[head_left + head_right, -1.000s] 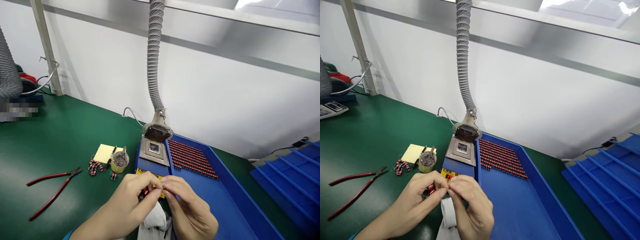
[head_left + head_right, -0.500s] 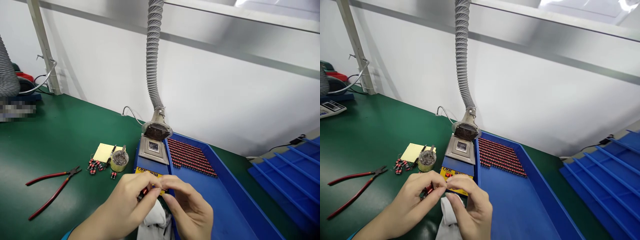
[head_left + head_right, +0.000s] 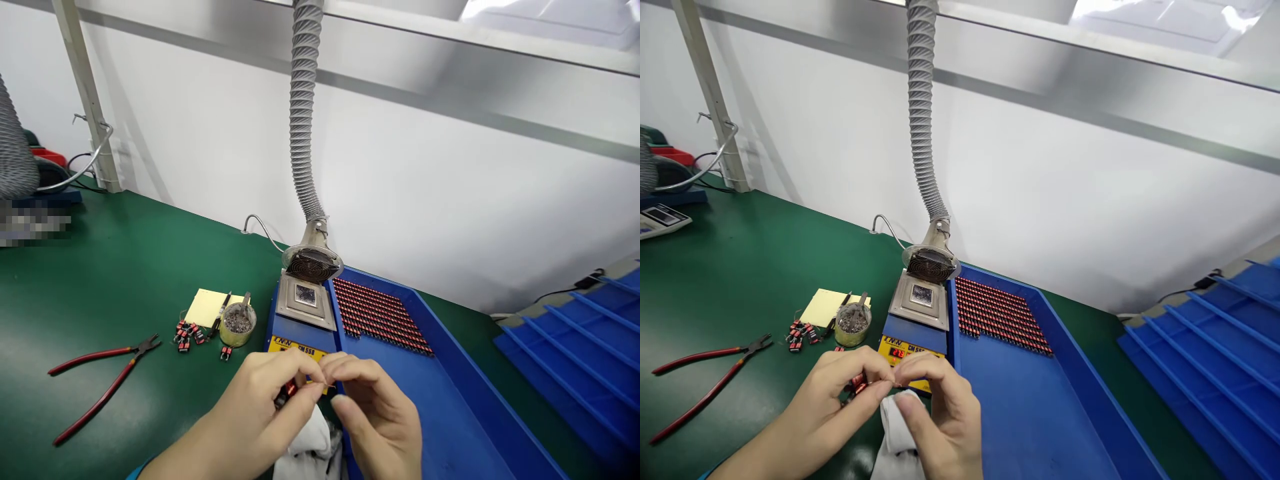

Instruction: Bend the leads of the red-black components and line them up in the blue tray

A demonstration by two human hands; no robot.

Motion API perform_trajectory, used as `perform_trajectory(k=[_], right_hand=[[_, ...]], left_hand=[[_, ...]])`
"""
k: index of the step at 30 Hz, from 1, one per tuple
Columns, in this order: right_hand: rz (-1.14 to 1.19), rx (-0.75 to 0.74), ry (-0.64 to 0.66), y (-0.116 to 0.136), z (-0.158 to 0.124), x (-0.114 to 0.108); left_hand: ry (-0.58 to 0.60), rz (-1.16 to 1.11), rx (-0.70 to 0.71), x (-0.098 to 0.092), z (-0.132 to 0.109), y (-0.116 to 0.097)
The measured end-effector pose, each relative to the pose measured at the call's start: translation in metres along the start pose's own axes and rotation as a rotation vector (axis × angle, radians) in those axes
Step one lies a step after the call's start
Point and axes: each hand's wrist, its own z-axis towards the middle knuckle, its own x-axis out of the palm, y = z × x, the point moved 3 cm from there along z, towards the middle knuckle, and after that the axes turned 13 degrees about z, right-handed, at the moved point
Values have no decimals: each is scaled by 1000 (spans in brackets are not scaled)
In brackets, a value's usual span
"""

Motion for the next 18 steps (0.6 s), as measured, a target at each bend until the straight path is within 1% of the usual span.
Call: perform_trajectory(k=[1, 3, 5, 6, 8, 9, 10, 12, 13, 14, 15, 16, 18], right_hand=[[-57, -36, 17, 1, 0, 0], [-105, -109, 44, 3, -1, 1], [-120, -159, 50, 4, -3, 4], [-122, -147, 39, 4, -3, 5], [-77, -79, -13, 3, -4, 4], [-37, -52, -60, 4, -4, 2], [-2, -52, -123, 5, -4, -1], [15, -114, -243, 9, -5, -9], [-2, -133, -274, 10, -5, -13], [-21, -125, -279, 10, -5, -15], [-26, -86, -260, 8, -4, -15], [-5, -21, -229, 4, -3, -14], [110, 120, -193, -5, -2, -6]], left_hand=[[44, -54, -65, 0, 0, 1], [104, -131, -140, 1, 0, 3], [129, -166, -166, 1, 0, 4], [138, -174, -171, 2, 0, 4], [155, -174, -169, 2, 1, 4], [162, -172, -166, 2, 1, 4], [168, -173, -168, 2, 1, 4], [167, -186, -191, 2, 2, 6], [158, -213, -212, 1, 2, 7], [147, -264, -235, 1, 2, 10], [134, -340, -248, 2, 2, 12], [121, -436, -251, 3, 2, 14], [88, -635, -221, 5, 2, 16]])
